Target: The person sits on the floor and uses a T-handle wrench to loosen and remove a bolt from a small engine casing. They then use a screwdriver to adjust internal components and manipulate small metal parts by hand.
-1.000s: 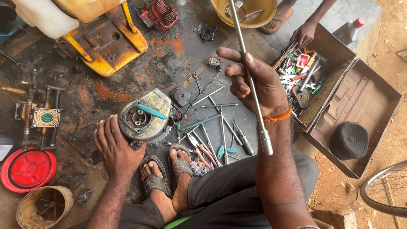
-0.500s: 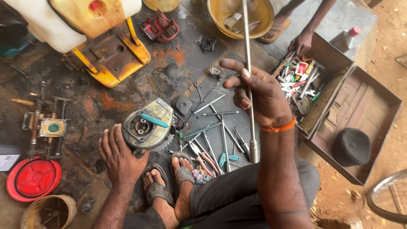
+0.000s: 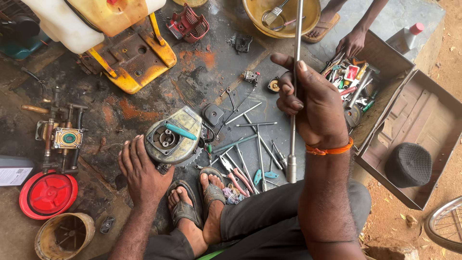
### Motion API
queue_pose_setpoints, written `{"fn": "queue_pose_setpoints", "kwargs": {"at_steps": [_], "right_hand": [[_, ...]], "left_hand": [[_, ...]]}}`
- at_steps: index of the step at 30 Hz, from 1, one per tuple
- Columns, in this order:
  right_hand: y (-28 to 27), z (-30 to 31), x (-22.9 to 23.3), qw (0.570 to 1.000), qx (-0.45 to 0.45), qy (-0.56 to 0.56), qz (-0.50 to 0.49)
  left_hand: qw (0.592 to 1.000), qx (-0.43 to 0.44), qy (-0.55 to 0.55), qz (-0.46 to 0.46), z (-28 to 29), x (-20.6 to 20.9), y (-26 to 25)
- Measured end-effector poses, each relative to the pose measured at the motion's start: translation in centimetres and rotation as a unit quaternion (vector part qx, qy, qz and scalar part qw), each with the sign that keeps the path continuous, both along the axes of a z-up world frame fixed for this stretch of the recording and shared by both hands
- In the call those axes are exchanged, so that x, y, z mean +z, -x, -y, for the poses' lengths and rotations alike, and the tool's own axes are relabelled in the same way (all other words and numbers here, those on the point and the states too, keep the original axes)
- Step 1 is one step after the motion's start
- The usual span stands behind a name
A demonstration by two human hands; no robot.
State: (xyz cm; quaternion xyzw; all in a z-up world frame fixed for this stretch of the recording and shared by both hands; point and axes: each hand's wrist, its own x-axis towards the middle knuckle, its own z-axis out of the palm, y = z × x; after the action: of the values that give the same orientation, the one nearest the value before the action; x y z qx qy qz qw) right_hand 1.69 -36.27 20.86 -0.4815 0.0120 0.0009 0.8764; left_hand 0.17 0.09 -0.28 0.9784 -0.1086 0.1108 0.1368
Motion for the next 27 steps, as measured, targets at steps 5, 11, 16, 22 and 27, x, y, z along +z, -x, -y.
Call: {"fn": "queue_pose_setpoints", "kwargs": {"at_steps": [5,11,16,22,27], "right_hand": [[-0.07,0.45,-0.55,0.999,-0.031,-0.012,-0.003],[-0.47,0.75,-0.63,0.995,-0.097,0.005,-0.019],[-0.25,0.99,-1.02,0.992,-0.122,0.027,0.009],[-0.50,0.54,-0.85,0.992,-0.120,0.026,0.006],[-0.42,0.15,-0.67,0.992,-0.120,0.043,0.008]], "left_hand": [[1.000,0.001,-0.001,-0.006,0.00,0.02,0.13],[1.000,0.003,-0.002,-0.006,0.04,-0.07,-0.04],[1.000,0.001,0.002,-0.008,-0.05,-0.32,0.14],[1.000,0.001,0.001,-0.008,-0.02,-0.33,0.05],[1.000,-0.001,-0.010,-0.005,-0.19,-0.69,0.07]]}}
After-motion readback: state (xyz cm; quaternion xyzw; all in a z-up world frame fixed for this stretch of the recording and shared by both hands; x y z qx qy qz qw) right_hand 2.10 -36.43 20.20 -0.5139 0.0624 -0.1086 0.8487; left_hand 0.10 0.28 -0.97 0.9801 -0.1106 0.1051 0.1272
